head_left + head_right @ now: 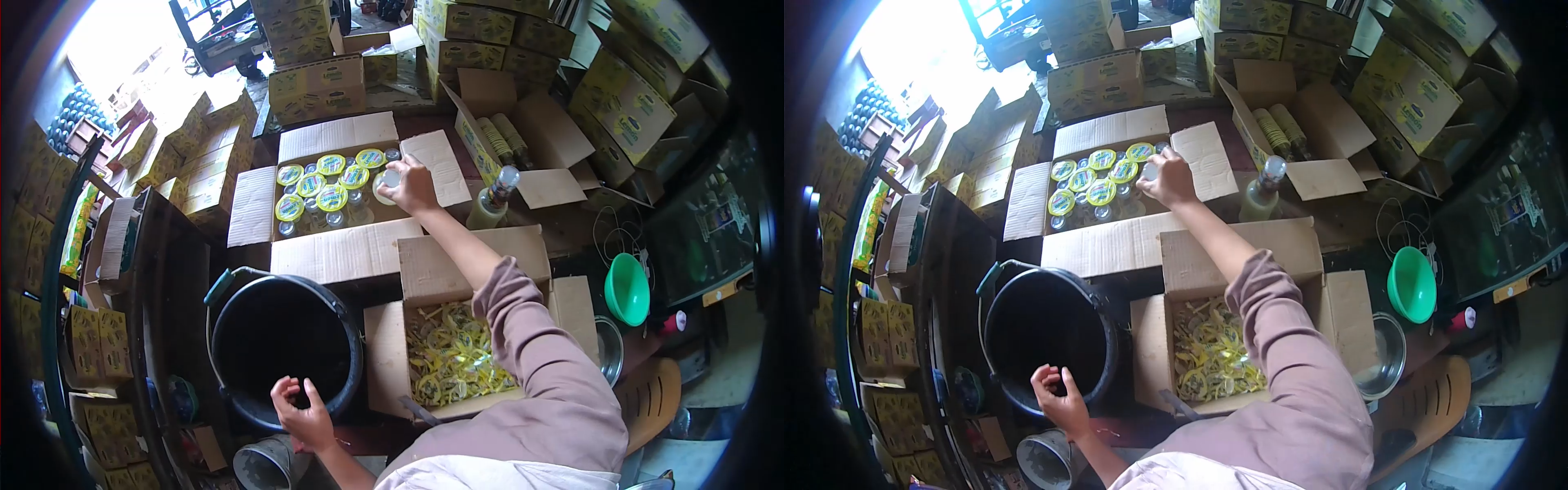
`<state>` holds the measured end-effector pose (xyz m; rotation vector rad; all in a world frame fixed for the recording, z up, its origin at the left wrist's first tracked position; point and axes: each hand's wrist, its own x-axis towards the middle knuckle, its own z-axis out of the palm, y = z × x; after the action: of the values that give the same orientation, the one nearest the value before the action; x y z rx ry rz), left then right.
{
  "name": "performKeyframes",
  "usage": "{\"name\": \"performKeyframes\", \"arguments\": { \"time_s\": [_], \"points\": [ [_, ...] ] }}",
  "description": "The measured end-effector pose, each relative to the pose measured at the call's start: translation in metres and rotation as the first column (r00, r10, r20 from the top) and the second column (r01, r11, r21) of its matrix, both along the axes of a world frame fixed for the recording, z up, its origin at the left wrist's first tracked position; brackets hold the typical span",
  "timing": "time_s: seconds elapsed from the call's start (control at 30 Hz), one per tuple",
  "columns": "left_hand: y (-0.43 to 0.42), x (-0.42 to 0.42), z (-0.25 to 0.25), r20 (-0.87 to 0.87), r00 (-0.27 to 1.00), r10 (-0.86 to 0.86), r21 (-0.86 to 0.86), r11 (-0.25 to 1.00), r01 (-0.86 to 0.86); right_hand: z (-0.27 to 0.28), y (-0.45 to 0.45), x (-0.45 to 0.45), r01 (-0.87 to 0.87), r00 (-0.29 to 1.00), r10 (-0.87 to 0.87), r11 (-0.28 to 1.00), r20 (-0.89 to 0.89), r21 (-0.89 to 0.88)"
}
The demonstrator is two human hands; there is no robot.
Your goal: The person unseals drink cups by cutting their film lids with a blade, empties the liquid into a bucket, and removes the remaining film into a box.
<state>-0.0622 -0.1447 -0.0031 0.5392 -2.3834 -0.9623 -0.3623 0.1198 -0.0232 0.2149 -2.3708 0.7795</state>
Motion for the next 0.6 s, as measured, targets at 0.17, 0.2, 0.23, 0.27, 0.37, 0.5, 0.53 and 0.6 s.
{"name": "performKeyframes", "arguments": {
  "time_s": [0.17, 0.2, 0.23, 0.27, 0.37, 0.5, 0.53, 0.6],
  "points": [
    [-0.002, 0.012, -0.008, -0.382, 0.920, -0.084, 0.478, 0.834, 0.275, 0.079, -0.008, 0.140, -0.308, 0.895, 0.296, 0.951, -0.333, 0.017],
    [0.013, 0.018, 0.008, -0.377, 0.915, -0.142, 0.543, 0.767, 0.342, 0.089, -0.010, 0.175, -0.378, 0.863, 0.358, 0.926, -0.357, 0.017],
    [0.027, 0.024, 0.018, -0.433, 0.873, -0.225, 0.708, 0.514, 0.484, 0.101, -0.011, 0.207, -0.423, 0.766, 0.468, 0.883, -0.439, 0.204],
    [0.035, 0.032, 0.020, -0.500, 0.794, -0.346, 0.810, 0.137, 0.570, 0.108, -0.013, 0.236, -0.434, 0.649, 0.580, 0.814, -0.492, 0.387],
    [0.061, 0.047, 0.022, -0.661, 0.647, -0.380, 0.747, -0.411, 0.522, 0.090, -0.025, 0.314, -0.550, 0.580, 0.658, 0.751, -0.481, 0.364],
    [0.062, 0.078, 0.017, -0.651, 0.710, -0.268, 0.696, -0.584, 0.417, 0.064, -0.025, 0.386, -0.667, 0.508, 0.802, 0.598, -0.315, 0.445],
    [0.061, 0.084, 0.010, -0.638, 0.733, -0.236, 0.710, -0.550, 0.440, 0.062, -0.023, 0.392, -0.675, 0.542, 0.786, 0.618, -0.297, 0.403],
    [0.058, 0.095, 0.002, -0.600, 0.784, -0.161, 0.744, -0.472, 0.473, 0.057, -0.021, 0.402, -0.694, 0.604, 0.758, 0.652, -0.246, 0.307]
  ]
}}
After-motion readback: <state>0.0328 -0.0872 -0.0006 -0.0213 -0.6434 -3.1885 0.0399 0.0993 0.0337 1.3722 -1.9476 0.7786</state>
